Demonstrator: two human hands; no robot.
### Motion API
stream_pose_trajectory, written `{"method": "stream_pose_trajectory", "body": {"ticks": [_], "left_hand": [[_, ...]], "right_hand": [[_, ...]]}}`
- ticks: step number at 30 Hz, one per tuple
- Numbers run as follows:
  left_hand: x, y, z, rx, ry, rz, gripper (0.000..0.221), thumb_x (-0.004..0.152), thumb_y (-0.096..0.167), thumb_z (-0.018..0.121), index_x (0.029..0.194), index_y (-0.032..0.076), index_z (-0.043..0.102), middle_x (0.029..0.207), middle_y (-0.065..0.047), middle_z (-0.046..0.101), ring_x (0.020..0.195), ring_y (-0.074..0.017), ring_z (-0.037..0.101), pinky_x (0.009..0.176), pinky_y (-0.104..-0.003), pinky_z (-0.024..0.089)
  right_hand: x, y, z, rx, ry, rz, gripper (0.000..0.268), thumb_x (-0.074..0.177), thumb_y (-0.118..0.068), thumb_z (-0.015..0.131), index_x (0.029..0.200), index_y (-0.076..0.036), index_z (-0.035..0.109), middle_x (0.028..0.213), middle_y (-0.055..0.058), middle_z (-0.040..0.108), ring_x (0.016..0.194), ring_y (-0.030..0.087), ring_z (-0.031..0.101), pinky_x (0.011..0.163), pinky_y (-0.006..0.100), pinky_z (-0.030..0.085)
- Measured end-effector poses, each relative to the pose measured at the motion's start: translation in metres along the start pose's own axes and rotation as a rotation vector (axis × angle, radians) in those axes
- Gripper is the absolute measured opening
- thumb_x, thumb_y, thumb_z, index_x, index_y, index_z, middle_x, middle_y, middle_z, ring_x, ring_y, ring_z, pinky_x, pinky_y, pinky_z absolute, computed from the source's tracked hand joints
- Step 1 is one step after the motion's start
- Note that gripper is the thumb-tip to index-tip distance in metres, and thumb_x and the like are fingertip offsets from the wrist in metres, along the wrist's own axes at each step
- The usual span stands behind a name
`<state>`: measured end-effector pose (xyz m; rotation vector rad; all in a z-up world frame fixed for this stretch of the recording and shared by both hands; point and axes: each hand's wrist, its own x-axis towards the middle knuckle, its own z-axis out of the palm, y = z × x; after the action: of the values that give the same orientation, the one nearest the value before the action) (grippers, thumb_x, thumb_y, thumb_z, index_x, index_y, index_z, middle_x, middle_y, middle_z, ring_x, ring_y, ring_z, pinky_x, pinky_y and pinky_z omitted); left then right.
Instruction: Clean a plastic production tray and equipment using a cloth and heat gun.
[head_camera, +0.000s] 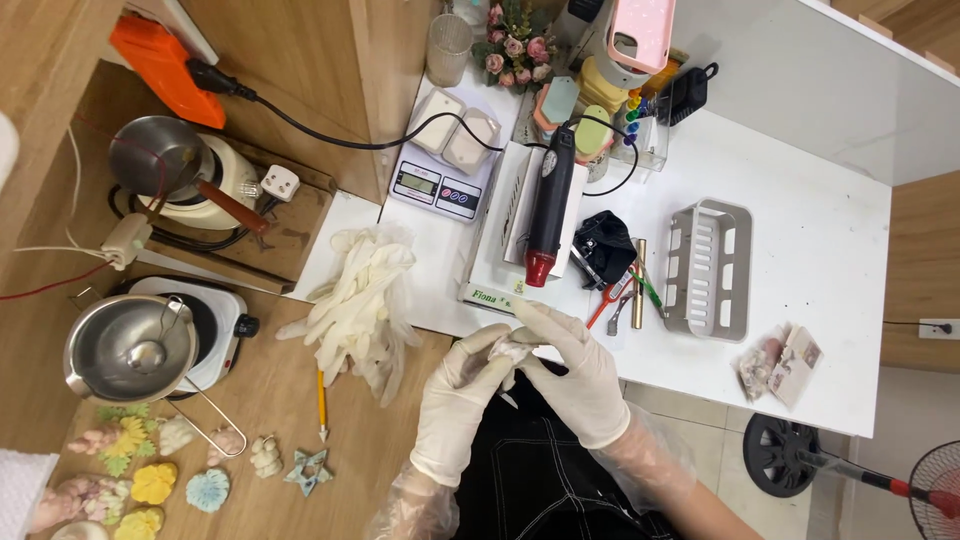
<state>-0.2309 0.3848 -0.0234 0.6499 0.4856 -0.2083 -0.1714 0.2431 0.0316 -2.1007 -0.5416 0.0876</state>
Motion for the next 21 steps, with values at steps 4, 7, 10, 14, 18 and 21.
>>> {"method": "stream_pose_trajectory", "body": {"ticks": [4,7,10,14,18,21], "left_hand": [[0.002,-0.003,0.011,0.107,0.063,0.11,0.037,0.088,0.0,0.07,0.125,-0.003,0.067,0.107,-0.007,0.076,0.099,-0.0119,0.071,0.088,-0.025,0.056],[0.0,-0.019,0.006,0.172,0.088,0.108,0.038,0.087,-0.001,0.073,0.125,-0.002,0.068,0.104,-0.007,0.075,0.095,-0.0117,0.07,0.086,-0.025,0.057],[-0.013,-0.036,0.01,0.209,0.126,-0.07,0.04,0.088,0.004,0.074,0.128,0.005,0.068,0.102,-0.007,0.073,0.091,-0.0115,0.065,0.082,-0.026,0.054],[-0.027,-0.091,-0.013,0.348,0.203,-0.204,0.04,0.089,0.015,0.072,0.128,0.014,0.067,0.104,-0.006,0.073,0.096,-0.0112,0.069,0.086,-0.027,0.055],[-0.052,-0.176,-0.035,0.304,0.525,-0.183,0.037,0.087,0.018,0.072,0.122,0.008,0.071,0.11,-0.005,0.074,0.097,-0.0134,0.07,0.087,-0.029,0.053],[-0.067,-0.253,-0.057,0.234,0.654,-0.25,0.037,0.087,0.02,0.072,0.123,0.009,0.069,0.111,-0.006,0.074,0.098,-0.015,0.07,0.089,-0.031,0.052]], "right_hand": [[-0.007,0.005,-0.01,-0.036,0.054,-0.095,0.054,0.082,-0.002,0.079,0.133,-0.008,0.063,0.128,0.01,0.068,0.106,0.015,0.072,0.094,0.027,0.057],[-0.019,0.009,-0.023,-0.081,-0.078,-0.099,0.047,0.081,-0.002,0.081,0.125,-0.011,0.071,0.121,0.008,0.072,0.105,0.019,0.072,0.09,0.029,0.058],[-0.045,0.031,-0.037,-0.218,-0.105,-0.279,0.041,0.08,-0.01,0.085,0.118,-0.015,0.071,0.114,0.001,0.075,0.097,0.018,0.072,0.086,0.029,0.057],[-0.096,0.094,-0.05,-0.011,-0.306,0.018,0.031,0.083,-0.008,0.081,0.113,-0.014,0.076,0.108,0.0,0.078,0.087,0.014,0.077,0.08,0.027,0.06],[-0.148,0.186,-0.052,-0.089,-0.54,0.675,0.023,0.086,-0.009,0.076,0.108,-0.017,0.08,0.105,0.0,0.08,0.085,0.012,0.076,0.078,0.025,0.061],[-0.204,0.312,-0.021,0.016,-0.444,0.871,0.022,0.089,-0.009,0.073,0.109,-0.014,0.08,0.107,0.003,0.08,0.087,0.012,0.074,0.082,0.025,0.061]]}}
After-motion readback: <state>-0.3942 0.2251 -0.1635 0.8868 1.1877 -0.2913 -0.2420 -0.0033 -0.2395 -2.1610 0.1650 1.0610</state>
